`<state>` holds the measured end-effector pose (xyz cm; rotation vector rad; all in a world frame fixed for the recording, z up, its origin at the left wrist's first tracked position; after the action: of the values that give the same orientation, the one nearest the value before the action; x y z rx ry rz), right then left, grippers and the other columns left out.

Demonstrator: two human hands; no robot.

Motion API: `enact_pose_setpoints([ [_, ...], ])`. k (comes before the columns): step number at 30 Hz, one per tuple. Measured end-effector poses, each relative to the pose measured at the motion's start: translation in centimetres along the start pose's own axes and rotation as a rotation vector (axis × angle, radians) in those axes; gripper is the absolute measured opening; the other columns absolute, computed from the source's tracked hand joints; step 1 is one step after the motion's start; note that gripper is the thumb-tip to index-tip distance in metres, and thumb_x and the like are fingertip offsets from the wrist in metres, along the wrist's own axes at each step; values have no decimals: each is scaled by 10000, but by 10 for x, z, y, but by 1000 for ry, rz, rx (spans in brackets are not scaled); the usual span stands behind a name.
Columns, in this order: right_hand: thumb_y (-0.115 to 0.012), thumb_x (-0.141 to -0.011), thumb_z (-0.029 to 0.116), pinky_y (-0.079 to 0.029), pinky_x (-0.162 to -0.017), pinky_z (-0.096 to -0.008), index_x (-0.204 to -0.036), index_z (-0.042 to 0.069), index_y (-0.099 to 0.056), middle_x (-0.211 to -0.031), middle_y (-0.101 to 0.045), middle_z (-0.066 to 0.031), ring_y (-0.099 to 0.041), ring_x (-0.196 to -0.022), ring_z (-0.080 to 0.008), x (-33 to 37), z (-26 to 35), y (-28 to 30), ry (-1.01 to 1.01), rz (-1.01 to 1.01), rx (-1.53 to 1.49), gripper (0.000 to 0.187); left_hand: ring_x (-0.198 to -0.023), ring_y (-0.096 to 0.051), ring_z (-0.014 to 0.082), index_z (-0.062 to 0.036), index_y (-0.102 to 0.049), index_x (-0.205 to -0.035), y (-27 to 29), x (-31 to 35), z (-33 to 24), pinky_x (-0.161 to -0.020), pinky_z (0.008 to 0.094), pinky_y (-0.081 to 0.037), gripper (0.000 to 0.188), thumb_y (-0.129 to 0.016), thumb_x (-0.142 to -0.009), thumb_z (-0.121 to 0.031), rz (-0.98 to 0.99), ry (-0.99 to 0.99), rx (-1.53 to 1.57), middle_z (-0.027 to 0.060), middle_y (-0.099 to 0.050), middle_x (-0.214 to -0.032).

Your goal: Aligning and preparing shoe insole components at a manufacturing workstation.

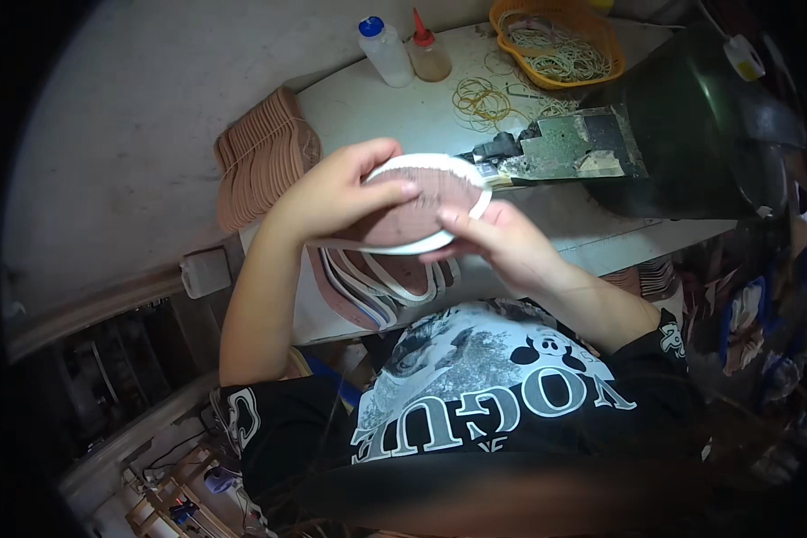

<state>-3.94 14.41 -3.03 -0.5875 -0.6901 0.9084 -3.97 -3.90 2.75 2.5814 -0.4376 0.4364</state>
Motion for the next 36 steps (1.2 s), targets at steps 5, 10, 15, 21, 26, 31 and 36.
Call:
enact_pose_setpoints([
  [5,-655,-872,130,-509,-790,-256,-1167,5,-584,-1031,-648,-73,-631,-854,-112,25,-9,-6,88,66,396,328,-722,-567,171,-19,-634,-1016,-21,54,-43,-664,295,-435,303,-726,-754,-141,-214,-419,-338,60,-599,-785],
  [10,-731,-766,37,-521,-724,-285,-1024,0,-593,-957,-639,-109,-648,-791,-165,55,25,-10,819,-142,827,295,-760,-605,253,-26,-598,-1139,-42,86,-62,-666,326,-447,389,-693,-767,-88,-207,-360,-421,127,-642,-889],
  [15,-698,-762,-3,-503,-581,-321,-926,11,-622,-772,-643,-88,-642,-682,-248,66,42,-22,1231,12,1355,182,-825,-631,247,4,-562,-1195,-53,95,-61,-738,299,-473,418,-649,-797,-90,-259,-227,-357,159,-651,-973],
  [21,-584,-920,145,-485,-637,-243,-860,-2,-578,-749,-599,2,-569,-690,-66,40,23,8,213,-55,268,159,-931,-615,171,24,-555,-1195,-72,89,-41,-827,282,-463,384,-618,-845,-121,-314,-172,-77,147,-653,-1014],
  [26,-621,-878,163,-490,-685,-261,-958,35,-617,-811,-643,-55,-618,-738,-131,52,45,-7,572,70,1111,151,-852,-644,200,-6,-583,-1166,-78,92,-16,-780,307,-485,372,-628,-834,-168,-306,-178,172,136,-664,-962],
  [31,-656,-755,116,-480,-666,-326,-949,60,-629,-773,-634,-67,-609,-714,-225,59,58,-35,927,436,1660,204,-880,-629,178,7,-589,-1145,-78,89,-24,-812,306,-472,357,-622,-836,-169,-202,-168,151,126,-660,-958],
  [36,-682,-756,124,-487,-627,-320,-903,33,-615,-708,-616,-80,-599,-625,-229,48,53,-26,516,195,1365,185,-973,-565,113,35,-568,-1171,-79,89,-30,-875,266,-443,335,-596,-878,-125,-96,-96,159,77,-634,-1046],
])
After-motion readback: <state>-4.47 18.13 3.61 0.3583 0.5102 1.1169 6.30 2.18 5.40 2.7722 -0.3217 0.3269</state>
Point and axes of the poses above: each hand's wrist, its own x-axis away from the middle knuckle, its own y-axis out of the back of the hand, z = x × y, the point moved 4 cm from there along -x, towards the middle knuckle
